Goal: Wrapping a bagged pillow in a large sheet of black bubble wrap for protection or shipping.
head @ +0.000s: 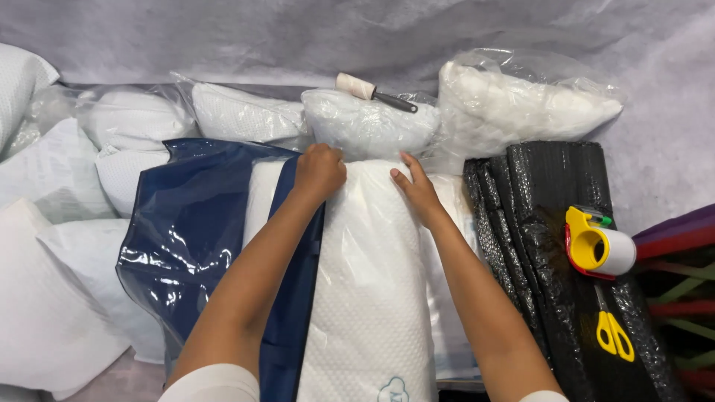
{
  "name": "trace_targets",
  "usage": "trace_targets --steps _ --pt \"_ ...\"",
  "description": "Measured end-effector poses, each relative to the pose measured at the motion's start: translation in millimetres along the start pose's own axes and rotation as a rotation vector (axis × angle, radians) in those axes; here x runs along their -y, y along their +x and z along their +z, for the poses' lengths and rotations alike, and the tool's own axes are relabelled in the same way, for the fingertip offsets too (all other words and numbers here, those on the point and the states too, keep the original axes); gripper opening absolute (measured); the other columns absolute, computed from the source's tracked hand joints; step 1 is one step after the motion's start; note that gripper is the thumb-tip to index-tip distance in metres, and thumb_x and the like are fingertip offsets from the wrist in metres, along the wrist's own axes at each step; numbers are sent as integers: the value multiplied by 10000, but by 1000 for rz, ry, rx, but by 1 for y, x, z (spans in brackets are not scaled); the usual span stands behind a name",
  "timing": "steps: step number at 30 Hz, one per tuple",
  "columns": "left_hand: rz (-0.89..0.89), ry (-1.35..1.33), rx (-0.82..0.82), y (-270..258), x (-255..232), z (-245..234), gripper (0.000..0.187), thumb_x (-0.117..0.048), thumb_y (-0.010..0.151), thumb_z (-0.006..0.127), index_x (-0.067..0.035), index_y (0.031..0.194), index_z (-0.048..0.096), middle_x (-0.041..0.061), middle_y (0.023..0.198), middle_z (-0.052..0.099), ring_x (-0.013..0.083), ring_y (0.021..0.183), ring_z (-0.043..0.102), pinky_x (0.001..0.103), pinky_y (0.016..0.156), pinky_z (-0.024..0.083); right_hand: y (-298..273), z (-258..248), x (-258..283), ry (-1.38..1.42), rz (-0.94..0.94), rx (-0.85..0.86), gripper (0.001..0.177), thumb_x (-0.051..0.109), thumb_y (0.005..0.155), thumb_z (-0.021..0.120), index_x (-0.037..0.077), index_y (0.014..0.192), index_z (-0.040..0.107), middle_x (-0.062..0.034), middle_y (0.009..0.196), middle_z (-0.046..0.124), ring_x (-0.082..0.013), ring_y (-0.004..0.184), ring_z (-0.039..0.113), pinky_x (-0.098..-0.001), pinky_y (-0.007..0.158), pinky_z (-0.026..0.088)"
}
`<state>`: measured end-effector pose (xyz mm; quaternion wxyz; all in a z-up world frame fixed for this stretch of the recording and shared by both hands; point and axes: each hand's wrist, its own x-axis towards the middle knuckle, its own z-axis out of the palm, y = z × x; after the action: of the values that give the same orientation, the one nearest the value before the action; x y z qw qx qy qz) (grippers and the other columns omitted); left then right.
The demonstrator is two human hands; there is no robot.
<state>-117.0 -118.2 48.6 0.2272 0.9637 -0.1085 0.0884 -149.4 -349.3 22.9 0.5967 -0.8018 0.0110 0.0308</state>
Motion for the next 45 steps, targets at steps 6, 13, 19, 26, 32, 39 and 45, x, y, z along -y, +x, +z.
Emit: trace_targets --steps 6,13,19,26,32,39,45 --pt "66 161 5 -161 -18 -31 550 -177 783 807 -67 1293 635 189 1253 574 421 1244 506 560 988 426 -67 2 -40 67 99 -43 712 419 1038 534 119 1617 248 -270 1653 240 -459 1530 200 -586 1261 219" --pt "-177 241 -70 -389 -21 -25 462 -359 776 741 -100 1147 648 86 1049 557 260 903 513 410 853 366 -276 -13 -121 -74 221 -234 389 229 995 542 -9 1302 528 -161 1169 589 -252 939 637 -364 746 571" --pt "-200 436 -278 -466 -40 -21 378 -363 818 748 -104 1073 645 101 1340 427 377 1305 345 496 1072 254 -401 21 -129 492 756 30 816 495 859 453 158 1581 275 -176 1550 424 -362 1395 432 -511 1118 349" --pt "-471 144 -401 -495 -40 -25 327 -129 777 736 1 1051 612 133 994 540 314 888 562 386 812 494 -393 44 -77 801 855 86 935 334 712 577 118 1582 309 -203 1558 432 -360 1392 427 -486 1152 340" --pt "-819 -198 -433 -484 -35 -22 356 -36 889 694 -3 1164 471 182 1096 524 382 1092 650 402 891 608 -388 61 -87 753 759 167 716 517 926 505 192 1556 401 -113 1429 551 -275 1239 573 -563 1048 487" --pt "-840 -145 -696 -465 -11 -22 179 37 850 690 -44 964 577 139 851 674 331 868 731 375 690 649 -373 82 -50 780 771 173 781 622 833 604 146 1438 472 -96 1293 616 -295 1100 622 -643 918 521" --pt "-947 -462 -804 -452 -2 -13 212 0 835 554 -167 894 438 45 746 599 204 730 638 340 638 562 -375 97 -5 885 777 122 696 596 815 645 178 1361 540 -70 1278 649 -287 1068 653 -564 909 550"
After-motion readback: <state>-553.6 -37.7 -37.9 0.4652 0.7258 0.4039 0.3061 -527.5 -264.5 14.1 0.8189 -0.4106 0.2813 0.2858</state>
